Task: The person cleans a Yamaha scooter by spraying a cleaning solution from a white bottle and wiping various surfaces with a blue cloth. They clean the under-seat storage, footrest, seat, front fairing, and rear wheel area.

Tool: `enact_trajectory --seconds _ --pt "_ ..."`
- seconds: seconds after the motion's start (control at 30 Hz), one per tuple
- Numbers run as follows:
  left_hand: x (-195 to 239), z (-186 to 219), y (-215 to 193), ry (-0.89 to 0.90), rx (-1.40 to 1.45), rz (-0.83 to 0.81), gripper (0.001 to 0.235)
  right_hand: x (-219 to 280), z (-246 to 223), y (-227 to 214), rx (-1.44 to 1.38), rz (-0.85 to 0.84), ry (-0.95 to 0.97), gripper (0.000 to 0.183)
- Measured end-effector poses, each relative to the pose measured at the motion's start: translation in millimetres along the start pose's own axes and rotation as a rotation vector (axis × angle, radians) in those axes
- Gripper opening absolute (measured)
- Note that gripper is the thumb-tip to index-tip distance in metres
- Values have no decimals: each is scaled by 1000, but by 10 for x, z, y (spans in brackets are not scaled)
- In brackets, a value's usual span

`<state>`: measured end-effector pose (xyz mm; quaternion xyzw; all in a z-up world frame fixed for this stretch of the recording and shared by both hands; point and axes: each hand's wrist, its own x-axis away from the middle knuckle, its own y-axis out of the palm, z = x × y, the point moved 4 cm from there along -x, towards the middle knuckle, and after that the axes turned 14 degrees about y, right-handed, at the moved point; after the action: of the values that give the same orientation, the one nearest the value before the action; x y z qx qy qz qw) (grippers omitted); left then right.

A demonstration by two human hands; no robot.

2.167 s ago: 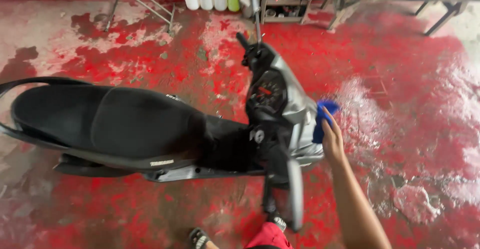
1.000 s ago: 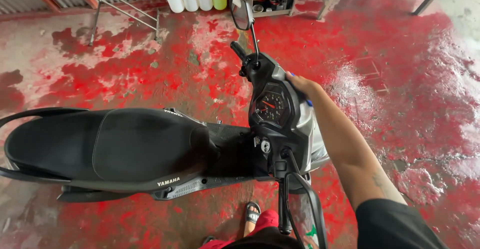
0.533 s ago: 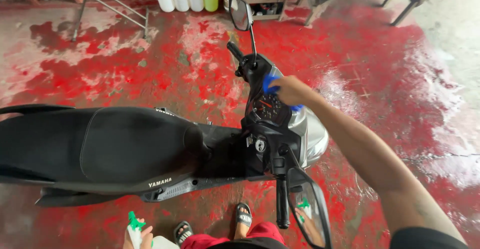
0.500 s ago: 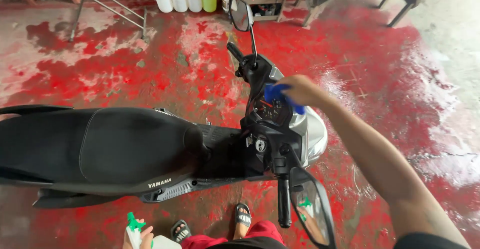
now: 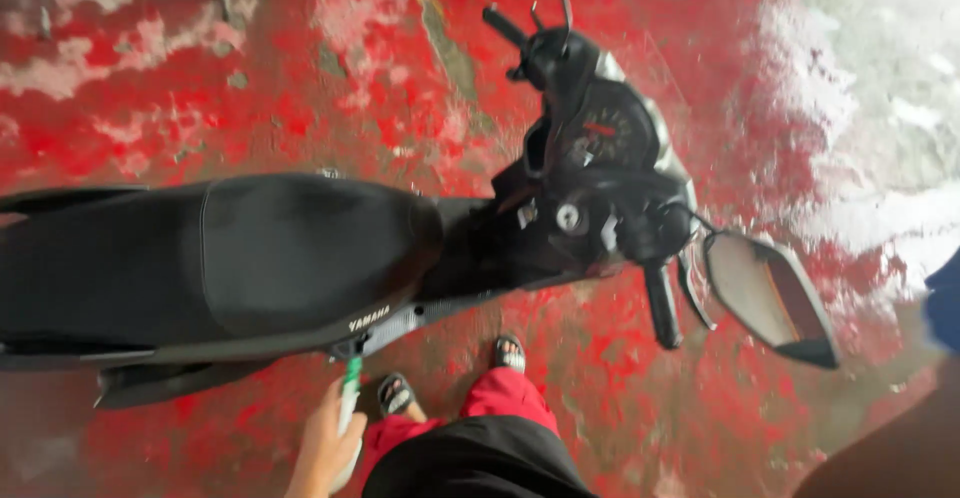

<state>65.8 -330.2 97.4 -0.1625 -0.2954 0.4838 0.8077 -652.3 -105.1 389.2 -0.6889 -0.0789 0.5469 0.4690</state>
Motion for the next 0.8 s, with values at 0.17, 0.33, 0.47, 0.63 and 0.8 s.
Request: enact_trajectory --seconds 0.17,0.33,0.47,0.63,0.8 --pt "-287 379 309 364 -19 -369 66 976 -2316 -595 -58 168 515 33" --pt "-409 1522 257 607 159 -426 27 1768 -3127 586 -1066 -920 1167 28" --pt "-647 1820 484 518 223 -488 37 2725 -2721 962 -1095 -954 1675 31" --pt "-1016 1541 1081 575 129 -421 15 3286 -2145 1324 -921 -916 1706 39" --pt "-1212 972 1579 343 50 -498 18 2559 -2400 1331 -466 -824 1189 32"
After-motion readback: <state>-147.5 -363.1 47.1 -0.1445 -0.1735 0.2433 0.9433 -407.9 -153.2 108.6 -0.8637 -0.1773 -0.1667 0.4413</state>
